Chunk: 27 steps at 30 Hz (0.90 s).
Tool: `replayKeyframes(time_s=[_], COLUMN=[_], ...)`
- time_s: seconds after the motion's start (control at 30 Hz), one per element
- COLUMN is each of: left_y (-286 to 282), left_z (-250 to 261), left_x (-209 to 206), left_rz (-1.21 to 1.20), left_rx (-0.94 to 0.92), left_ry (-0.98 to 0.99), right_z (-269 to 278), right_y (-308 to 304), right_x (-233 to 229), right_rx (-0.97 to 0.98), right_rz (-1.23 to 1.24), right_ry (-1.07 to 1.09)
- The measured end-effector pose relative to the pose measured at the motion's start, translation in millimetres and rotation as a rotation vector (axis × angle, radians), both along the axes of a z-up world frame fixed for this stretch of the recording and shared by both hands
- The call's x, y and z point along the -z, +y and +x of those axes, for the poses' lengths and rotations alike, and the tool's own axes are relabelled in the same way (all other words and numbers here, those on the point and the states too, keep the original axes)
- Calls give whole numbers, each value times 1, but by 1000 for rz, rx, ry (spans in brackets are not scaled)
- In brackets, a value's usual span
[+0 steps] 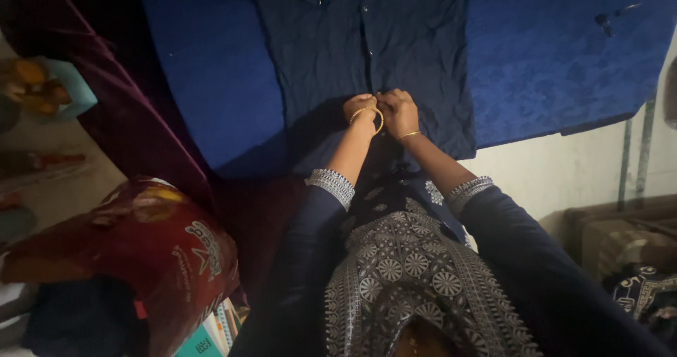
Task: The person lays a navy blue long-sleeved shirt flat on a blue surface, fastens the buttons by hand, and folds the sleeves and body inward.
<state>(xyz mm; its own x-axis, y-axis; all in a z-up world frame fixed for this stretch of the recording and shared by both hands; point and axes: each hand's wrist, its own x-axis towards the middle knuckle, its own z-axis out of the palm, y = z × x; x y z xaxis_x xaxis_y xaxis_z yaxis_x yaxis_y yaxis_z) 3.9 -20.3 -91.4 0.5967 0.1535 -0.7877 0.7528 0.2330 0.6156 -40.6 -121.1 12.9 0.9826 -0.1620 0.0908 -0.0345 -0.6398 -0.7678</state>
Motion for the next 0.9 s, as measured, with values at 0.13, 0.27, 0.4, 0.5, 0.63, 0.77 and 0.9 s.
replayKeyframes(time_s=[0.13,0.27,0.4,0.5,0.63,0.77,0.9], left_y=[7,15,29,48,58,46,38], left_z=[6,-7,-47,-91,-116,-112,-107], left_x=[-6,-27,-62,-87,-103,-110,-109], left_rz=[59,280,522,632,564,811,783], left_rx=[67,285,414,500,615,691,698], left_ry=[1,-192,-582,-625,-454,-597,-478], right_z=[0,-5,-48,-70,-84,-82,-84], right_y=[-7,-18,-9,-8,-7,-2,-2], right_x=[-3,-17,-48,-55,-52,-33,-21], right_rx=[-66,-211,-22,124,113,84,131], right_rz=[17,-16,-134,-191,-92,-160,-246], right_ry=[-6,26,55,128,159,131,156])
